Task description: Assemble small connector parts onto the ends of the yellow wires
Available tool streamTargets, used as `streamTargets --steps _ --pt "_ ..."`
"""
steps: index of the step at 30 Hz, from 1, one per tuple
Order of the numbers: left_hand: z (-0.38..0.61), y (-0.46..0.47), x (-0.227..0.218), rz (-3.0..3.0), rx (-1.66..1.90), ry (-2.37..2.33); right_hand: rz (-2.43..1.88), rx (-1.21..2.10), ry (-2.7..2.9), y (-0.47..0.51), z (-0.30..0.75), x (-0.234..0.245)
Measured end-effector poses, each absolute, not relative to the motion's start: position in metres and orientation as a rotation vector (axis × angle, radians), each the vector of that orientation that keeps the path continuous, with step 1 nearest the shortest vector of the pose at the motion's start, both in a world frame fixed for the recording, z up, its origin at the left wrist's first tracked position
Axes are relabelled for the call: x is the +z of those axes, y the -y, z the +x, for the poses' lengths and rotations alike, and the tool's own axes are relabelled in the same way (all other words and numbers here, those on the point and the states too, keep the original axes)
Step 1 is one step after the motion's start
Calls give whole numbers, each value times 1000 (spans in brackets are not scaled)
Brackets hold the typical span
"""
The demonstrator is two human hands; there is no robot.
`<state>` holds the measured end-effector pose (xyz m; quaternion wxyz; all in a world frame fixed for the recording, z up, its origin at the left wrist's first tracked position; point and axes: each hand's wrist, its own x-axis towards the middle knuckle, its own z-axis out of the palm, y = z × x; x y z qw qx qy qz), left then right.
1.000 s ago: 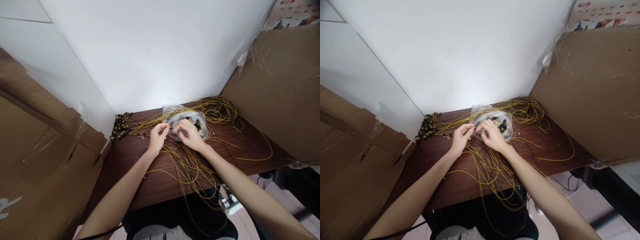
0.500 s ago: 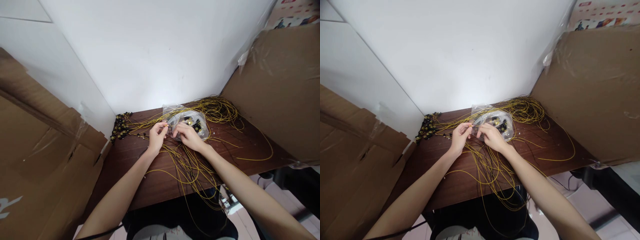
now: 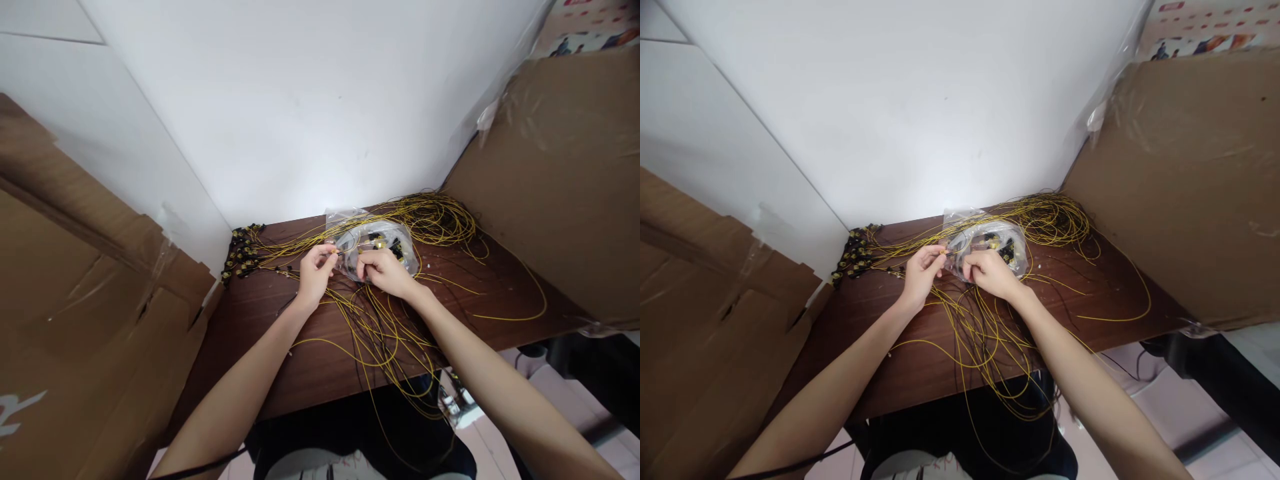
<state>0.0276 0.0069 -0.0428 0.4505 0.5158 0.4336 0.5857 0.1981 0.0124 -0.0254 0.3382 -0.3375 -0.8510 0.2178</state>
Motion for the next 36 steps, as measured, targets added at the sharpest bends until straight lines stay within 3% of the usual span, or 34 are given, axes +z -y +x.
streamTargets --steps 36 --pt "28 -7 -43 1294 1428 -1075 -829 633 2403 -13 200 -26"
